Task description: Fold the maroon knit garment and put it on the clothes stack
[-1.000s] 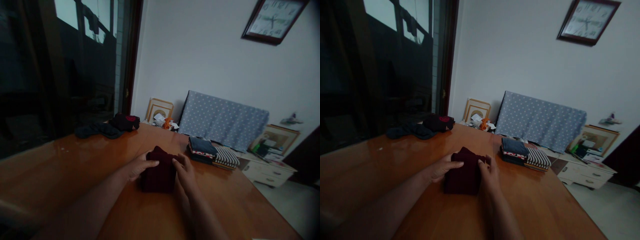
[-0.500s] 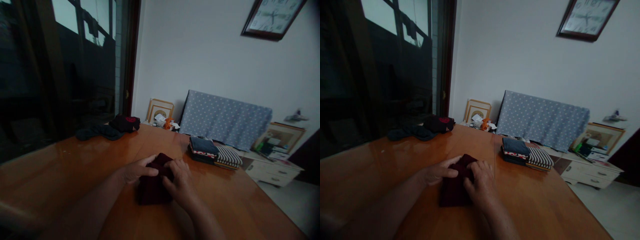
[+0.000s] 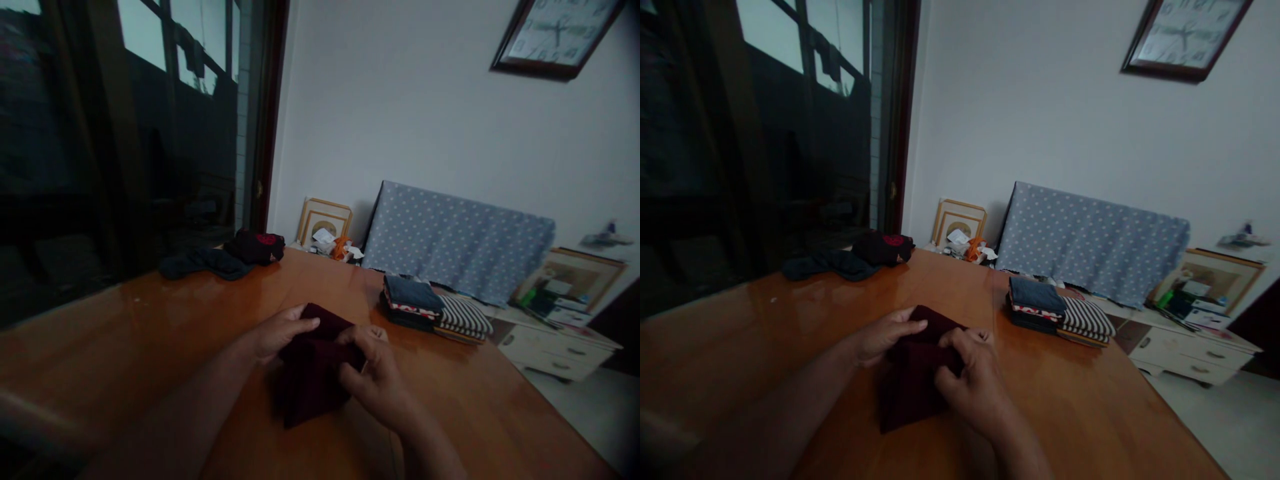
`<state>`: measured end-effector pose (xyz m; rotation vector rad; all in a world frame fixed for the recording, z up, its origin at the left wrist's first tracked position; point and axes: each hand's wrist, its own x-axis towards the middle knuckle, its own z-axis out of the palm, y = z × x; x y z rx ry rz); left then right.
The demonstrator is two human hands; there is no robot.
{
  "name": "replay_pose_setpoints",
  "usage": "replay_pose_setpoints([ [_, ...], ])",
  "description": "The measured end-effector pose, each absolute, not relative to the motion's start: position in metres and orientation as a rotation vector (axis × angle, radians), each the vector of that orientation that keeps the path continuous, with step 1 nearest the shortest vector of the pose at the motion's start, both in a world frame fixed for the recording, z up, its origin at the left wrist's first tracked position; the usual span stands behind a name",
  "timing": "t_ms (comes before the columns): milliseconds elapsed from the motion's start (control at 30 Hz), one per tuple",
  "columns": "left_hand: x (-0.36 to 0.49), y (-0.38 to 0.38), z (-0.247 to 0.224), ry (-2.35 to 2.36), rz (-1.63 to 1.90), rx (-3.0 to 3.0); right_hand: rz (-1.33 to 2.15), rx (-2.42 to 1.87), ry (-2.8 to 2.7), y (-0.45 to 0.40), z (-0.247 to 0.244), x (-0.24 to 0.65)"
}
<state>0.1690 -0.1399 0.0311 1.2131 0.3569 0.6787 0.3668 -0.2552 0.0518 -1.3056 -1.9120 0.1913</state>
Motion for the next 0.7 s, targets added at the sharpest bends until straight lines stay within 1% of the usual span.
replay_pose_setpoints([
  [133,0.167,-0.141,0.035,0.358,0.727,1.261,0.236,-1.323,-1.811,-0.254,0.053,0.374],
  [333,0.169,-0.147,0.036,0.378,0.629,1.298,0.232,-1.403,-1.761,-0.246,0.044,0.373],
  [700,0.170,-0.155,0.042,0.446,0.719,1.419,0.215,-1.488,-1.762,-0.237,0.037,0.377],
])
